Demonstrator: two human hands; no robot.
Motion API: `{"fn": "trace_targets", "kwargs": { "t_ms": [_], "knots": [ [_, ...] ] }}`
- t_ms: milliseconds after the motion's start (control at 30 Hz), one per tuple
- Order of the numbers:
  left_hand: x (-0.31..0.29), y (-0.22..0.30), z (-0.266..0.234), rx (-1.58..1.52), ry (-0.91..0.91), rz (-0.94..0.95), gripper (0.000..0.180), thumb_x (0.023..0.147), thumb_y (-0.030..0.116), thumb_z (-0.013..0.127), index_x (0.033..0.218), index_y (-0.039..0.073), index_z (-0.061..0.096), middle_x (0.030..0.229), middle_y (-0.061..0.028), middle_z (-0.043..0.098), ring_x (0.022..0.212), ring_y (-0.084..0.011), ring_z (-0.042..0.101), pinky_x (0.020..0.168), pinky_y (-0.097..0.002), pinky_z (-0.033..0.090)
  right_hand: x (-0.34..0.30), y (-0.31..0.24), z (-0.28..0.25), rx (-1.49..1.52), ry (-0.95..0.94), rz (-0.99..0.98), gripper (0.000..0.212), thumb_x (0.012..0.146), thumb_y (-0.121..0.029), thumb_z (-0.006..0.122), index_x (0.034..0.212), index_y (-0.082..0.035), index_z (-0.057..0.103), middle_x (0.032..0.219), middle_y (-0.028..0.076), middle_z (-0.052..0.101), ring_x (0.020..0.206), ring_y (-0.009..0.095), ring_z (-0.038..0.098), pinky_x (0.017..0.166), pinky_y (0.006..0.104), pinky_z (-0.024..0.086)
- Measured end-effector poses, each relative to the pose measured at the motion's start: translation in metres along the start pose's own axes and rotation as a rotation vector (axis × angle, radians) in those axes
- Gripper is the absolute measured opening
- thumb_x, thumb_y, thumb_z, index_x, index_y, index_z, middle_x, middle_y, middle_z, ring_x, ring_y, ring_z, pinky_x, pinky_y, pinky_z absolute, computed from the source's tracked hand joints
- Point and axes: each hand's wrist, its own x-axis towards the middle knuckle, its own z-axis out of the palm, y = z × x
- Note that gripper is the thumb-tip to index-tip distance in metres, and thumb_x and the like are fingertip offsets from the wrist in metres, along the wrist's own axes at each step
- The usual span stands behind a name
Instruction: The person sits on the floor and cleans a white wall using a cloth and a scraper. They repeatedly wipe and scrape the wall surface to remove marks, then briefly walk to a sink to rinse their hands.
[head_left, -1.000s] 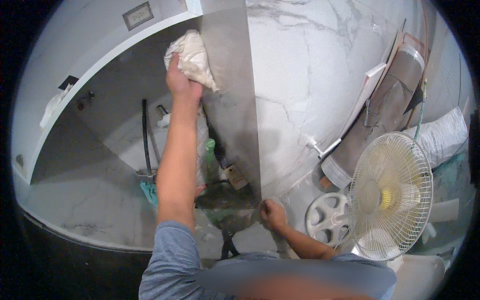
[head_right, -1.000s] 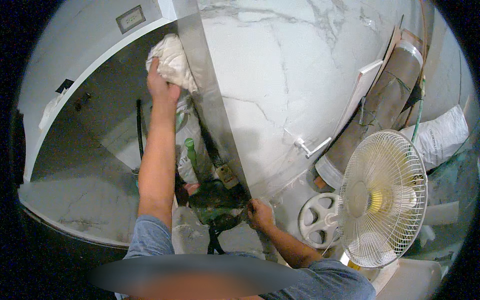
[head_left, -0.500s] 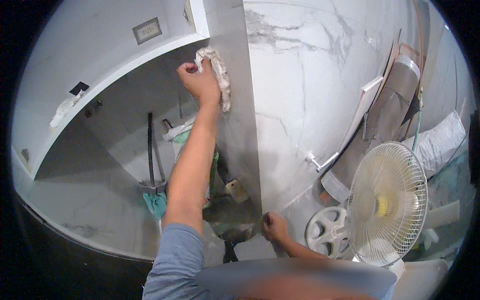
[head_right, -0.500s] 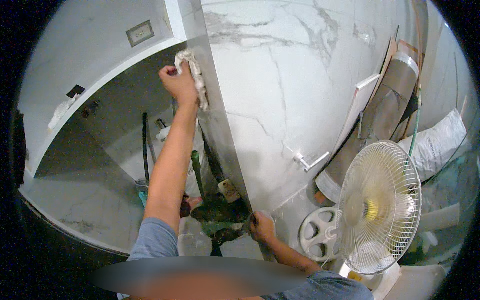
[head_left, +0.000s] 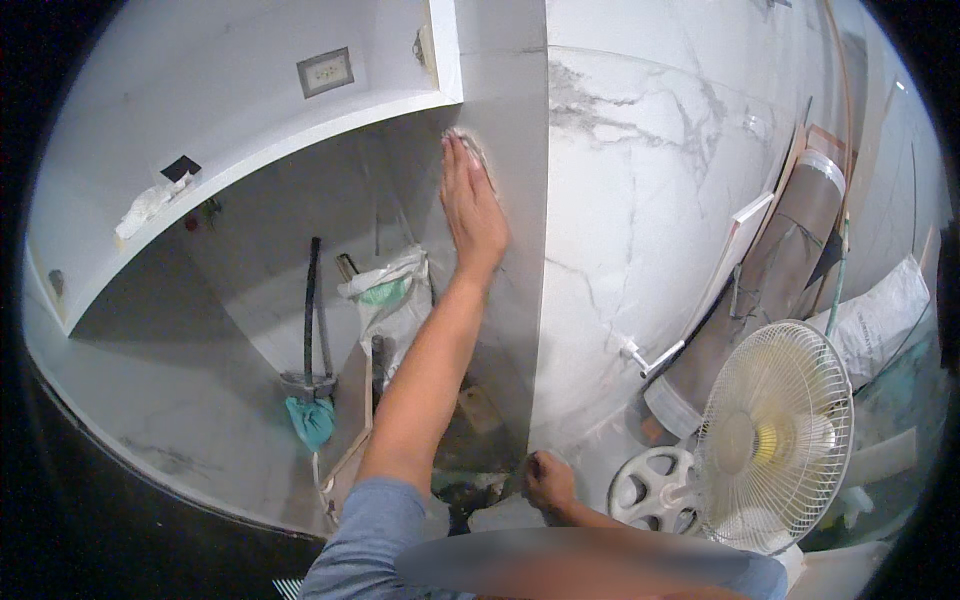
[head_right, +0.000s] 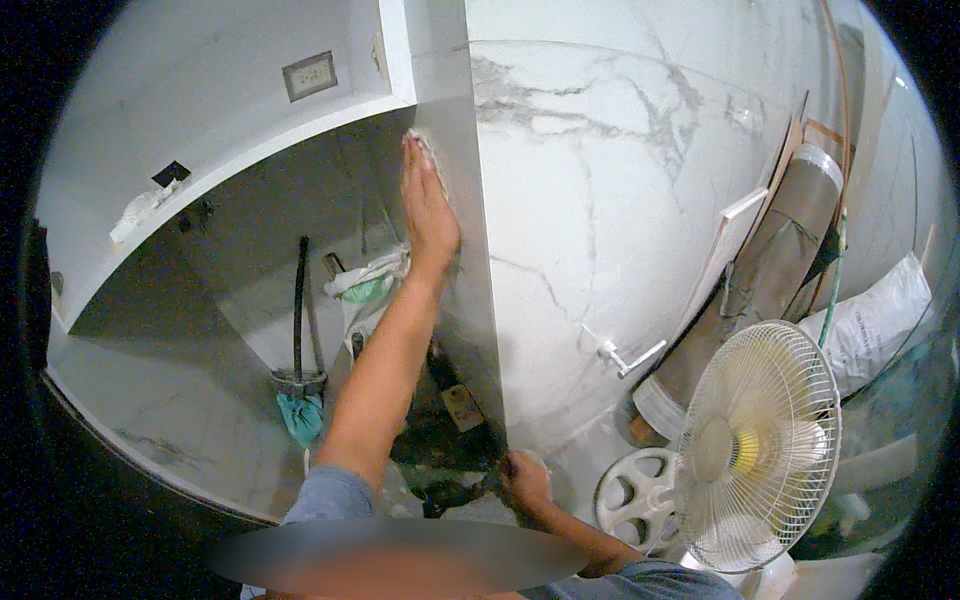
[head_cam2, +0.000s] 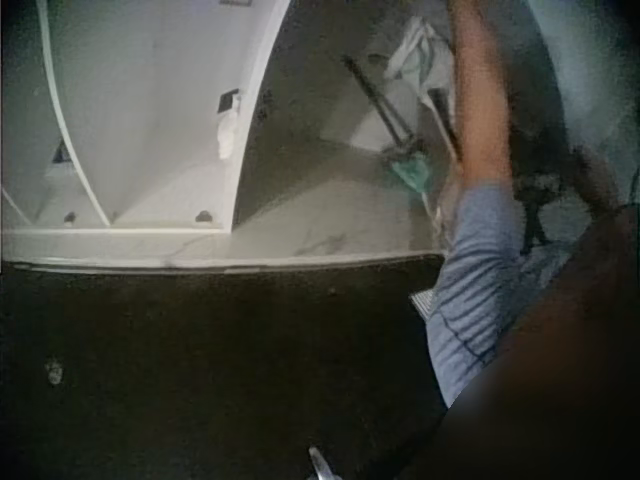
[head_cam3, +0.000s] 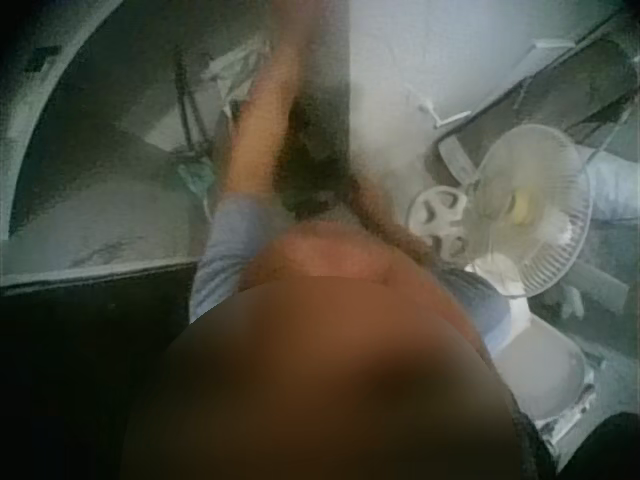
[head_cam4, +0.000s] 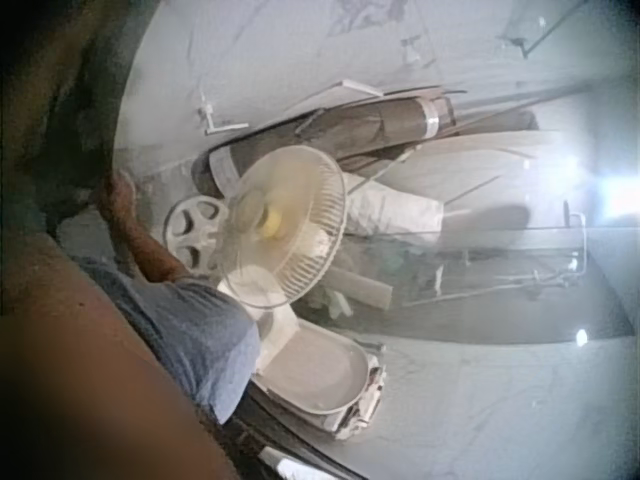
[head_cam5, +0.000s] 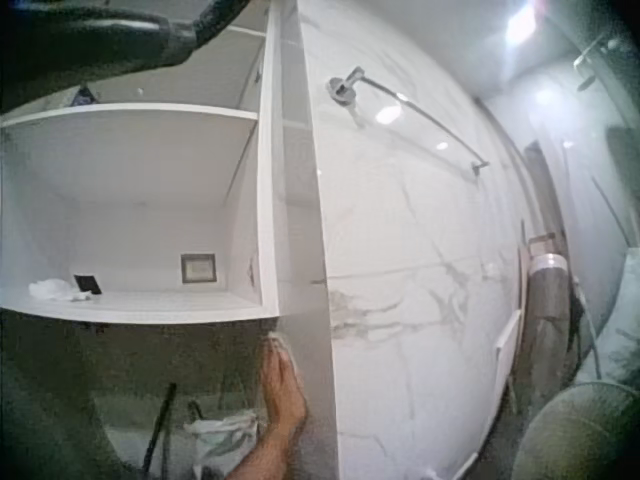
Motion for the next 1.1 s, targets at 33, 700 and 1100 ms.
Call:
{"fn": "trace_targets", "kwargs": {
  "t_ms": [33,700,1100],
  "knots": [
    [0.011,-0.010,0.003,-0.020,0.016,-0.015,0.058,0.111,0.031,0.036,0.150,-0.011,0.043,0.161,-0.0307,0.035,0.150,-0.0427,0.035,0.124,-0.0445,0.026,0.000,-0.001,0.000,0.004,0.005,-0.016,0.016,0.084,-0.013,0.070,0.098,-0.008,0.065,0.094,0.017,0.069,0.088,0.040,0.068,0.078,0.0473,0.054],
    [0.035,-0.019,0.008,0.002,0.044,-0.117,0.046,0.108,0.023,0.044,0.146,0.000,0.054,0.151,-0.0210,0.051,0.139,-0.0376,0.047,0.117,-0.0454,0.034,0.006,-0.008,0.006,-0.053,-0.020,-0.011,0.015,0.085,-0.013,0.068,0.097,-0.008,0.062,0.094,0.018,0.069,0.089,0.043,0.067,0.077,0.0500,0.053],
    [0.033,-0.021,0.003,-0.057,0.065,-0.087,0.042,0.106,0.019,0.048,0.139,-0.003,0.059,0.145,-0.0200,0.057,0.135,-0.0368,0.052,0.115,-0.0429,0.037,0.009,-0.008,0.006,-0.058,-0.016,-0.050,0.018,0.083,-0.012,0.068,0.098,-0.006,0.061,0.093,0.018,0.067,0.086,0.043,0.066,0.075,0.0492,0.052]
  ]
}}
